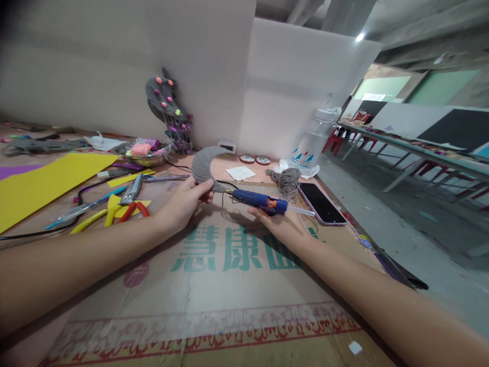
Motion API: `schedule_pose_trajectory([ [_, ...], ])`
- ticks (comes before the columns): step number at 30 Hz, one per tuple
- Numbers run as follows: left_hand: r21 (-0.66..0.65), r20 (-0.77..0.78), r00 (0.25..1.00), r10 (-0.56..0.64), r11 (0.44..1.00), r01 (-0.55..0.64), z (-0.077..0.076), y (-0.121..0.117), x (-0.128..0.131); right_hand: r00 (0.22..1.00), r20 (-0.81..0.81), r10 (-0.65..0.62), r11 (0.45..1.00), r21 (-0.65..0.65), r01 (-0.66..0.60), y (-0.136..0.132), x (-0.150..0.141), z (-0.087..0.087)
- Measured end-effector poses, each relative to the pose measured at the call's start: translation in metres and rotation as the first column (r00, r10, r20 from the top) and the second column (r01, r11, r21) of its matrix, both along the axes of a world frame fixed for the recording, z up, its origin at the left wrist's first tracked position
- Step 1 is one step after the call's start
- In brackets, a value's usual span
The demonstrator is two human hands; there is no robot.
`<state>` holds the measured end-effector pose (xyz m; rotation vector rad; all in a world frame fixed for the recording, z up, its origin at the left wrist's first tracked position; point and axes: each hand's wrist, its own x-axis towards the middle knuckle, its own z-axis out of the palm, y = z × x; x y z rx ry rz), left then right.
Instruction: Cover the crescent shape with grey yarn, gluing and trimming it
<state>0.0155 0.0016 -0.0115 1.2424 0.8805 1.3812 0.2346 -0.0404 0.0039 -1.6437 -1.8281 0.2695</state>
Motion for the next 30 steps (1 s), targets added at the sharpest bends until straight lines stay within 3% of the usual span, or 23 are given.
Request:
schedule_pose_trajectory([
  [14,-0.003,-0.017,1.0,0.002,1.0,-0.003,-0.0008,0.0006,0.0001,0.999,0.005,0.052,0.999,0.011,-0.053,0.0034,0.0055,-0.0077],
  [30,-0.049,-0.057,0.998,0.021,0.998,-0.024,0.0028,-0.0022,-0.0003,0.999,-0.037,0.027,1.0,-0.008,-0.028,0.0024,0.0007,-0.0016],
])
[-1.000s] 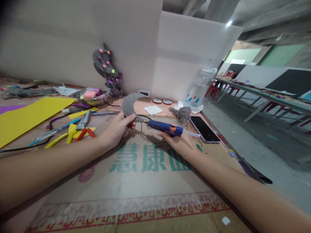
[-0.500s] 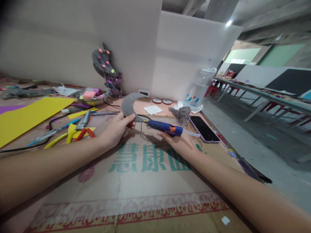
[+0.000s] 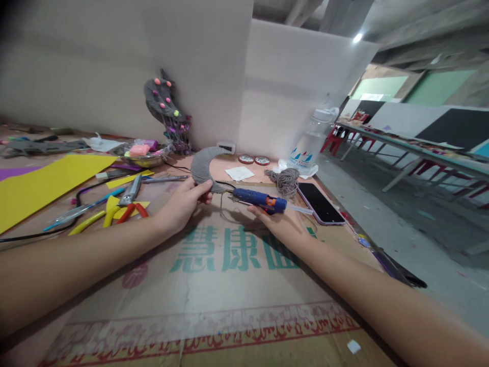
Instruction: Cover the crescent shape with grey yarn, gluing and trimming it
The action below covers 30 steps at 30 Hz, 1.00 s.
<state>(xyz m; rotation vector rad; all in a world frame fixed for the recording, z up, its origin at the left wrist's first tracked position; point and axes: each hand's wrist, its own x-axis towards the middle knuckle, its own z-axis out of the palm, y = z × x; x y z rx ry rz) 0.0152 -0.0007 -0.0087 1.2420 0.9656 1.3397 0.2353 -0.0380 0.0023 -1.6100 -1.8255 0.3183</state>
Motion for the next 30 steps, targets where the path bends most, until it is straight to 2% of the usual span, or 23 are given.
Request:
schedule_pose_trajectory([
  [6,0.016,-0.013,1.0,-0.015,1.0,0.015,-0.002,0.001,-0.001,1.0,0.021,0.0,1.0,0.015,0.0,-0.002,-0.001,0.001],
  [10,0.04,0.014,0.999,-0.036,0.999,0.035,-0.003,0.001,0.0,0.996,0.073,-0.055,0.998,-0.036,0.058,-0.003,0.0,0.002],
  [13,0.08,0.048,0.998,-0.045,0.996,0.041,-0.004,0.002,0.0,0.996,0.054,-0.069,0.995,-0.069,0.073,0.0,0.002,0.004],
  [18,0.081,0.069,0.997,-0.033,0.996,0.027,-0.006,0.005,0.003,0.993,-0.107,0.057,0.998,-0.006,-0.058,0.009,0.012,0.008],
  [22,0.089,0.089,0.995,-0.041,0.995,0.033,-0.011,0.008,0.005,0.94,-0.337,0.05,0.999,0.036,-0.041,0.021,0.023,0.01],
  [25,0.119,0.044,0.998,-0.046,0.992,0.041,-0.015,0.009,0.007,0.914,-0.405,0.006,1.0,0.014,0.0,0.036,0.027,0.013],
  [27,0.133,0.045,0.997,-0.065,0.989,0.059,-0.017,0.01,0.007,0.932,-0.36,-0.031,0.999,-0.041,0.017,0.05,0.026,0.018],
  [30,0.132,0.06,0.995,-0.078,0.989,0.069,-0.017,0.01,0.007,0.991,-0.128,-0.045,0.997,-0.063,0.037,0.077,0.017,0.026],
])
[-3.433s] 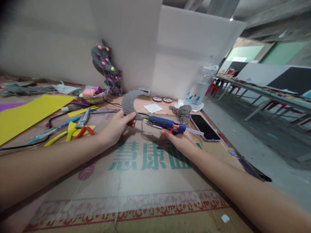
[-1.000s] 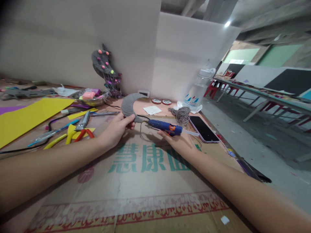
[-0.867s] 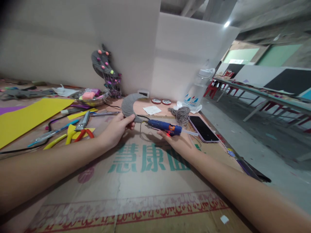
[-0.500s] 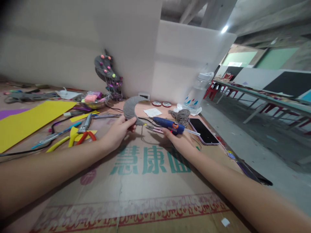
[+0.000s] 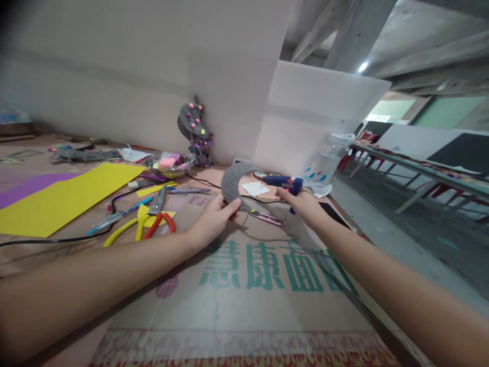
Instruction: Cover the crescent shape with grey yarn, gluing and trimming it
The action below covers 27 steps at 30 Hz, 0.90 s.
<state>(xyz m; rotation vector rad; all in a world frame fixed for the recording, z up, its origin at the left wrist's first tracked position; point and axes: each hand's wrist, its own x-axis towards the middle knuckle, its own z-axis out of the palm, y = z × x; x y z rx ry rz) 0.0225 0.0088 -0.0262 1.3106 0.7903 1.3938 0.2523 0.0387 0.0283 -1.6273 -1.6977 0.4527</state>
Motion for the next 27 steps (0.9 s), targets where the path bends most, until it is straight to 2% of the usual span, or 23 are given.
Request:
schedule_pose_trajectory([
  [1,-0.004,0.0,1.0,0.0,1.0,0.0,0.0,0.0,0.0,0.991,0.136,-0.014,1.0,-0.002,0.014,0.01,-0.004,0.001],
  [2,-0.007,-0.003,1.0,0.002,1.0,-0.002,0.0,0.0,0.0,0.984,0.179,-0.021,1.0,-0.004,0.022,0.021,-0.007,0.002],
  [8,-0.01,-0.042,0.999,0.002,1.0,-0.002,0.0,0.0,-0.001,0.959,0.277,-0.05,0.999,0.014,0.048,0.076,-0.02,-0.015],
  [13,-0.016,-0.012,1.0,0.0,1.0,0.0,-0.001,0.002,0.0,0.929,0.37,-0.01,1.0,0.009,0.008,0.087,-0.011,-0.022],
  [18,-0.032,0.01,1.0,0.013,0.999,-0.012,0.006,-0.003,0.0,0.867,0.498,0.025,0.999,0.018,-0.039,0.056,0.003,-0.021],
  [21,-0.04,0.019,0.999,0.041,0.998,-0.041,0.01,-0.005,-0.001,0.831,0.556,-0.024,0.992,0.117,-0.05,0.023,0.004,-0.019],
  [23,-0.042,0.019,0.998,0.06,0.997,-0.059,0.01,-0.004,-0.002,0.813,0.583,0.002,0.978,0.167,-0.122,0.0,-0.001,-0.016],
  [25,-0.033,0.007,0.997,0.075,0.997,-0.075,0.009,-0.002,-0.004,0.779,0.611,0.143,0.948,0.142,-0.286,-0.021,-0.011,-0.013],
  [27,-0.013,-0.001,0.996,0.084,0.996,-0.084,0.007,0.0,-0.004,0.753,0.568,0.332,0.907,0.028,-0.421,-0.04,-0.025,-0.013],
])
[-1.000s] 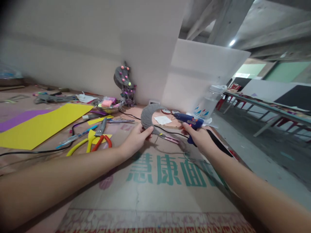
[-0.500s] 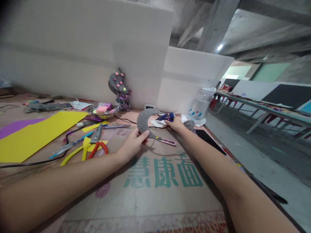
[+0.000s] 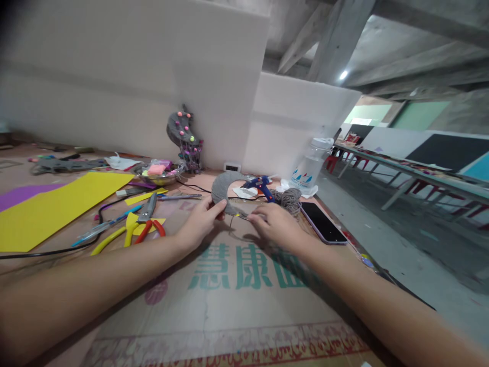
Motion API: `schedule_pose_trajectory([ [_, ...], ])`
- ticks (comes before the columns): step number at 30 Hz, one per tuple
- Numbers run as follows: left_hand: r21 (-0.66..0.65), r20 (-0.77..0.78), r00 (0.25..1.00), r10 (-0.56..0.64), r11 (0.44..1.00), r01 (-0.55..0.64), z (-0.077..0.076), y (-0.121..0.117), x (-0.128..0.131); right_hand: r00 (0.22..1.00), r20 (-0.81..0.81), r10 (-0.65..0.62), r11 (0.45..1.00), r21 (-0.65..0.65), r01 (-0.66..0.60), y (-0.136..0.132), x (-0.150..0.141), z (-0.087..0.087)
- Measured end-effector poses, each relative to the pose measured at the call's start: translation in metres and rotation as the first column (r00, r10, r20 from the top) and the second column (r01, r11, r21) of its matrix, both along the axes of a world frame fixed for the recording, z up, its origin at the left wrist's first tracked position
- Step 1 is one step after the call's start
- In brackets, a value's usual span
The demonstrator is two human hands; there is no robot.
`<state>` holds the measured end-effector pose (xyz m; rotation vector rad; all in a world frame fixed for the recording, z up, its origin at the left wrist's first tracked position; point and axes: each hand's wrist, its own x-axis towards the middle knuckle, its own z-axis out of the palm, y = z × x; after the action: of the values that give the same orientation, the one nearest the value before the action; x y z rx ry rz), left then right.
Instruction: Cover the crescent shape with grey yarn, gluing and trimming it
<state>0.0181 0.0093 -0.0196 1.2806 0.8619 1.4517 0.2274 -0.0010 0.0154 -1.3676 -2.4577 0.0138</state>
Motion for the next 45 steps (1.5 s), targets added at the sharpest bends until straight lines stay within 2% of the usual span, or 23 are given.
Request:
schedule_pose_trajectory([
  [5,-0.02,0.024,0.999,0.022,1.0,-0.021,0.0,0.001,0.0,0.975,-0.139,0.176,0.98,-0.07,-0.187,-0.027,-0.032,-0.016],
  [8,-0.032,0.026,0.999,0.03,0.999,-0.03,0.001,0.001,0.0,0.947,-0.193,0.258,0.965,0.012,-0.261,-0.033,-0.038,-0.028],
  [11,0.006,-0.012,1.0,-0.004,1.0,0.004,-0.001,0.002,-0.001,0.941,-0.158,0.301,0.953,0.097,-0.288,-0.038,-0.035,-0.032],
  [15,0.08,-0.165,0.986,0.01,0.997,0.004,-0.006,0.005,-0.003,0.959,-0.098,0.264,0.959,0.129,-0.251,-0.044,-0.028,-0.025],
  [19,0.146,-0.278,0.96,0.034,0.989,0.008,-0.004,-0.002,-0.004,0.982,-0.068,0.179,0.962,0.219,-0.16,-0.044,-0.02,-0.008],
  [22,0.161,-0.352,0.936,0.027,0.986,0.032,0.0,-0.013,-0.002,0.988,-0.118,0.097,0.975,0.211,-0.07,-0.044,-0.015,0.008],
  [26,0.204,-0.403,0.915,0.016,0.976,0.073,-0.001,-0.02,0.0,0.965,-0.254,0.065,0.987,0.161,-0.024,-0.045,-0.012,0.023],
  [32,0.34,-0.461,0.876,0.138,0.94,0.031,-0.005,-0.018,-0.002,0.952,-0.301,0.059,0.986,0.167,-0.008,-0.044,-0.01,0.024],
  [42,0.373,-0.462,0.864,0.2,0.928,-0.015,-0.002,-0.022,0.0,0.946,-0.323,0.035,0.988,0.151,0.015,-0.041,-0.008,0.025],
  [45,0.347,-0.464,0.867,0.181,0.938,-0.01,0.0,-0.023,-0.001,0.949,-0.314,0.026,0.989,0.146,0.021,-0.04,-0.006,0.025],
])
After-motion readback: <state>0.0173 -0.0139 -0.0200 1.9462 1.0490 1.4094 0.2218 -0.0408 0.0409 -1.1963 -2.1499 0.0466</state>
